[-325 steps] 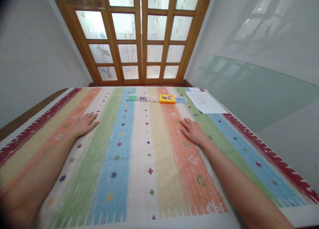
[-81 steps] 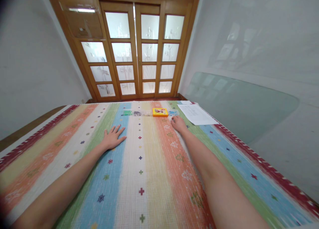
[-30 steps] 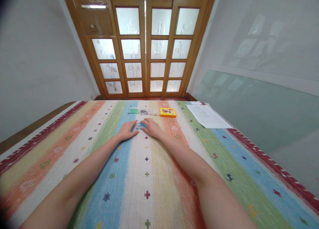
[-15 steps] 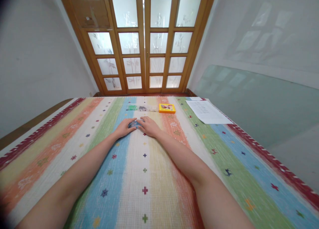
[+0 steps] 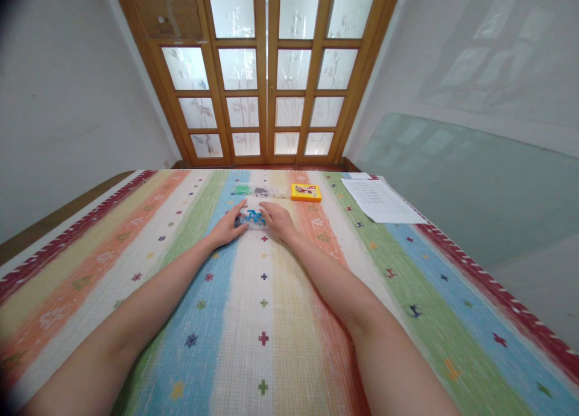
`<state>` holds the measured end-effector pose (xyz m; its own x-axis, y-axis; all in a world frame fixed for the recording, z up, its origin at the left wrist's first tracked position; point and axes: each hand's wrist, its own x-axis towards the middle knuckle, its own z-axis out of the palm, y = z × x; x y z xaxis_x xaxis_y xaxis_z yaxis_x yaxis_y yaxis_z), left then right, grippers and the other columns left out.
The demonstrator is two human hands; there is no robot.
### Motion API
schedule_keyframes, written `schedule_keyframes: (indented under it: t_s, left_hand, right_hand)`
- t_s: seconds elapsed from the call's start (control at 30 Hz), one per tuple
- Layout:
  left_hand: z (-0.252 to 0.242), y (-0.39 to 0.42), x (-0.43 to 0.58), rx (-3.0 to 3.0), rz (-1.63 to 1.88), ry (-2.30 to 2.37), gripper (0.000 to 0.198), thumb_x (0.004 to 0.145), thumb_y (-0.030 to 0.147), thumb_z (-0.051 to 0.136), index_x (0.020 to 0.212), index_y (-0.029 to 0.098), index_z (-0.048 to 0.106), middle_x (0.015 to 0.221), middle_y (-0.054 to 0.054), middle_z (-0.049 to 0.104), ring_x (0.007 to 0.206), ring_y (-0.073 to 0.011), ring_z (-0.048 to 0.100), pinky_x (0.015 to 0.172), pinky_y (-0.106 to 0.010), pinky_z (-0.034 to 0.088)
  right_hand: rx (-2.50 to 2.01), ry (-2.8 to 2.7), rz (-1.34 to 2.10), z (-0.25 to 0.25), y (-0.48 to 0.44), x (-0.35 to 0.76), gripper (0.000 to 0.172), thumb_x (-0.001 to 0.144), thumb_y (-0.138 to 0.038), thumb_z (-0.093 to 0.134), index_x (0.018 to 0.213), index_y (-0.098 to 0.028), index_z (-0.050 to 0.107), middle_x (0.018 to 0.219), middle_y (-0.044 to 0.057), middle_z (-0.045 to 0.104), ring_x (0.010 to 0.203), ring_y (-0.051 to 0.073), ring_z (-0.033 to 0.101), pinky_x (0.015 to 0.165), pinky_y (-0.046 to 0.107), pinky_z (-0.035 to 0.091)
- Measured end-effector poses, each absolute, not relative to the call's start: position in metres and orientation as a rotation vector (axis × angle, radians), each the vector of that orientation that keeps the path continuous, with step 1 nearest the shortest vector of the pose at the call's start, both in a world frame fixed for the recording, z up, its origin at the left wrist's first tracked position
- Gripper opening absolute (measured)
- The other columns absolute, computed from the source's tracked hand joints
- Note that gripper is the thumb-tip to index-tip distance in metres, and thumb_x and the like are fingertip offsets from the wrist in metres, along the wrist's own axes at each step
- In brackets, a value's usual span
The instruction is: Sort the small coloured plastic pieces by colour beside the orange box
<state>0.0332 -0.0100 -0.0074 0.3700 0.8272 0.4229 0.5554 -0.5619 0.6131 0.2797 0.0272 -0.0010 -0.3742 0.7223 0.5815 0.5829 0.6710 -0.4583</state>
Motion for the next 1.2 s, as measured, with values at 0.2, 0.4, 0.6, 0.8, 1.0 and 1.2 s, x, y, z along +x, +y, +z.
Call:
schedule_keyframes:
  t_s: [0.2, 0.4, 0.6, 0.8, 1.0, 1.2]
  left_hand:
    - [-0.006, -0.01, 0.035, 2.15, 1.094, 1.079, 0.084, 0.099, 0.035, 0.061, 0.171, 0.025, 0.02, 0.172, -0.012, 0.034, 0.153, -0.0285, 0.042, 0.128, -0.048, 0.031]
    - [-0.008, -0.01, 0.036, 2.04, 1.102, 1.15, 0.082, 0.098, 0.023, 0.056, 0.171, 0.029, 0.018, 0.135, -0.008, 0.071, 0.094, -0.0169, 0.072, 0.098, -0.037, 0.055]
    - [-0.003, -0.012, 0.036, 1.974, 1.128, 1.077, 0.085, 0.097, 0.026, 0.06, 0.171, 0.031, 0.018, 0.129, -0.007, 0.073, 0.088, -0.0146, 0.073, 0.092, -0.032, 0.056]
    - [-0.002, -0.014, 0.037, 1.973, 1.198, 1.141, 0.085, 0.1, 0.029, 0.058, 0.171, 0.03, 0.012, 0.132, -0.008, 0.071, 0.085, -0.0144, 0.073, 0.09, -0.032, 0.056]
    - [0.002, -0.014, 0.032, 2.016, 1.232, 1.285, 0.077, 0.097, 0.025, 0.059, 0.168, 0.028, 0.028, 0.128, -0.005, 0.073, 0.087, -0.0153, 0.071, 0.095, -0.034, 0.056]
    - [0.004, -0.013, 0.028, 2.211, 1.224, 1.362, 0.057, 0.102, 0.025, 0.054, 0.158, 0.027, 0.048, 0.148, -0.008, 0.064, 0.129, -0.0247, 0.064, 0.117, -0.045, 0.046]
  right_hand:
    - [-0.938, -2.012, 0.269, 0.003, 0.025, 0.279, 0.055, 0.11, -0.058, 0.037, 0.129, -0.023, 0.075, 0.129, 0.011, 0.076, 0.12, 0.027, 0.071, 0.107, 0.044, 0.054]
    - [-0.884, -1.938, 0.268, 0.005, 0.023, 0.28, 0.058, 0.109, -0.062, 0.037, 0.129, -0.023, 0.074, 0.127, 0.011, 0.076, 0.12, 0.027, 0.07, 0.106, 0.044, 0.055]
    - [-0.86, -1.95, 0.272, 0.007, 0.019, 0.278, 0.061, 0.109, -0.064, 0.034, 0.131, -0.022, 0.073, 0.127, 0.012, 0.076, 0.119, 0.027, 0.071, 0.106, 0.043, 0.055]
    - [-0.857, -1.962, 0.276, 0.01, 0.014, 0.275, 0.058, 0.11, -0.06, 0.033, 0.136, -0.024, 0.069, 0.133, 0.011, 0.073, 0.125, 0.026, 0.068, 0.11, 0.044, 0.052]
    - [-0.858, -2.008, 0.259, 0.005, 0.016, 0.275, 0.044, 0.111, -0.045, 0.039, 0.139, -0.025, 0.067, 0.133, 0.011, 0.072, 0.126, 0.026, 0.066, 0.111, 0.045, 0.052]
    - [-0.808, -2.086, 0.238, 0.0, 0.019, 0.278, 0.04, 0.104, -0.025, 0.047, 0.139, -0.024, 0.066, 0.134, 0.01, 0.07, 0.127, 0.025, 0.064, 0.113, 0.045, 0.05]
